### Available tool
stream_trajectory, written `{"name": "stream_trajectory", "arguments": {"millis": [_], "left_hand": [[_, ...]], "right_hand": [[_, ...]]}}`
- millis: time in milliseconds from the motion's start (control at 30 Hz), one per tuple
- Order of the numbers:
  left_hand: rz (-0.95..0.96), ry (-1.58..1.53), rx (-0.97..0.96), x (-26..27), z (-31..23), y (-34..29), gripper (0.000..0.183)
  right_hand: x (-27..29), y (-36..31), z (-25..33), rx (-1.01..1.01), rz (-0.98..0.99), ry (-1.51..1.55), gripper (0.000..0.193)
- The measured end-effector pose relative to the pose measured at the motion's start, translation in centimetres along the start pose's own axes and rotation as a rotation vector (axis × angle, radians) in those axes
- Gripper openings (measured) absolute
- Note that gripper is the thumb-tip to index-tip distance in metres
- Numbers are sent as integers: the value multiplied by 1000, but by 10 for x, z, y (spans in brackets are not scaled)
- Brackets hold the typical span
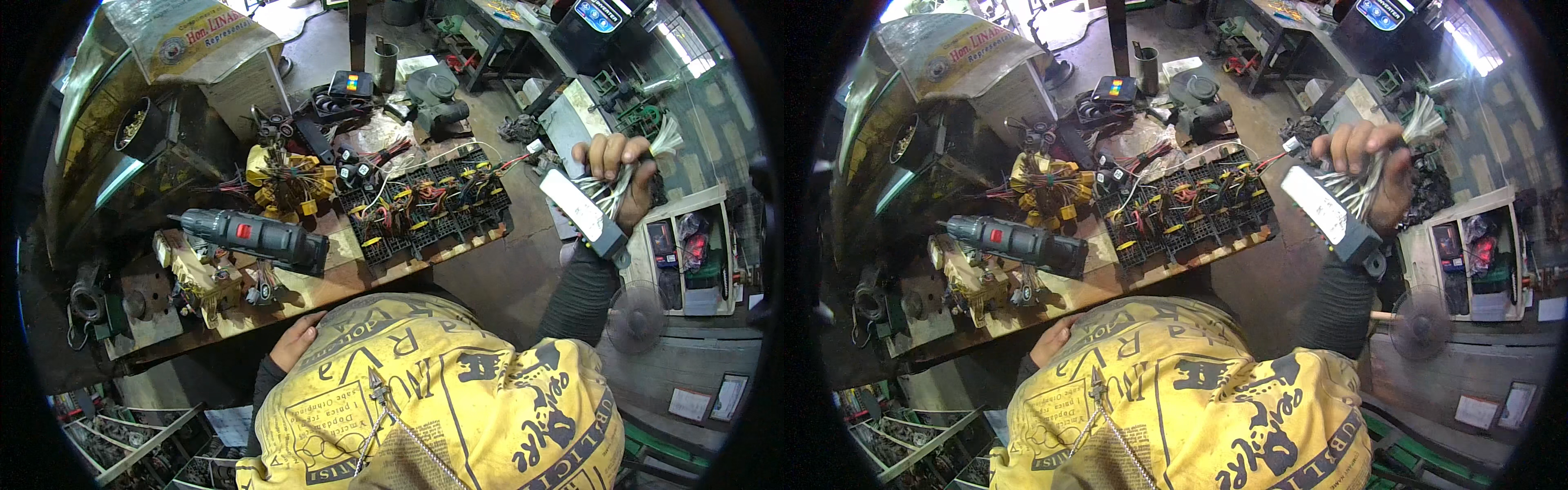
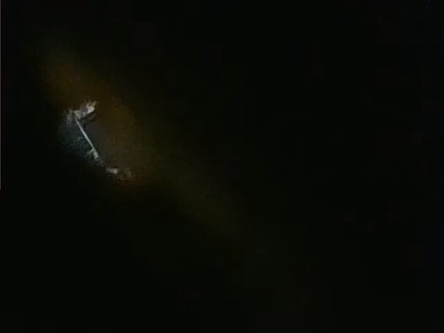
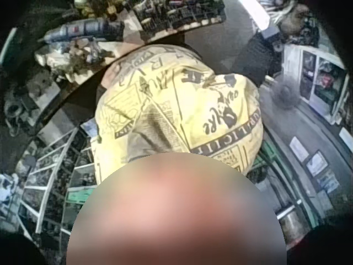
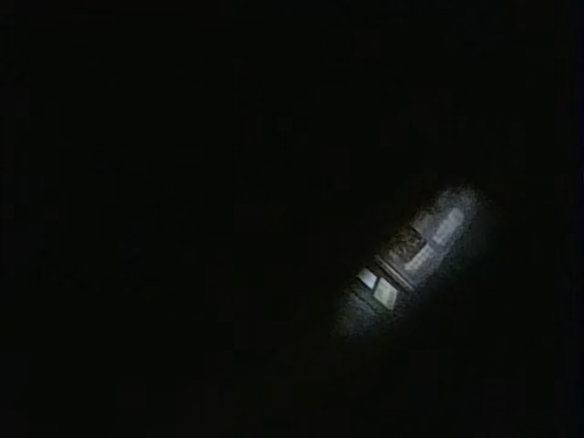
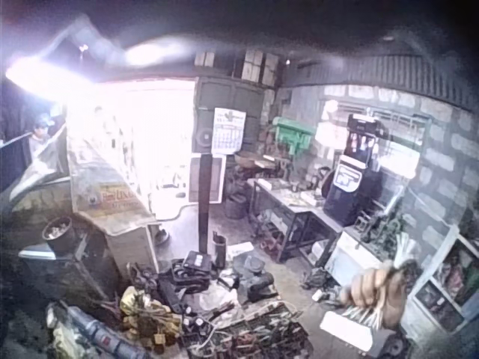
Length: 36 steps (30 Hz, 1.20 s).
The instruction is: The person organizes and manipulates a bundle of multicolored wires, then handles a fuse box, removing and inspecting individual fuses. They use pliers to extract fuses from the box and examine them closely.
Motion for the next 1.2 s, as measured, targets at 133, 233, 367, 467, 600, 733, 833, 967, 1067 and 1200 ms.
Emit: {"name": "stream_trajectory", "arguments": {"millis": [133,233,367,467,600,733,833,967,1067,1200], "left_hand": [[-147,161,-91,8,-19,7,51],[-223,310,-43,6,-40,16,43],[-318,368,-32,-6,-77,24,35],[-365,375,-65,-20,-108,36,33],[-403,368,-116,-48,-151,58,31],[-500,555,-285,-76,-206,82,24],[-578,718,-426,-92,-248,89,20],[-843,779,-612,-89,-300,89,16],[-978,712,-612,-71,-323,106,16],[-755,1108,-527,-74,-340,168,27]], "right_hand": [[28,-27,10,-349,-72,-1091,28],[53,-42,-3,-470,52,-1181,15],[96,-68,-9,-426,-61,-1126,17],[125,-84,-27,-501,-53,-1150,20],[148,-93,-59,-606,95,-1260,25],[163,-96,-81,-599,156,-1254,26],[159,-93,-91,-453,253,-1260,24],[159,-95,-123,-483,256,-1088,28],[141,-99,-138,-350,245,-1014,30],[155,-108,-146,-397,-1,-832,39]]}}
Point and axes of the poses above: each hand's wrist, its own y-axis towards the middle knuckle, its own x-axis out of the back of the hand, z = x × y, the point moved 10 cm from there along y, towards the middle knuckle, and after that the axes turned 7 degrees about y, right-handed, at the moved point
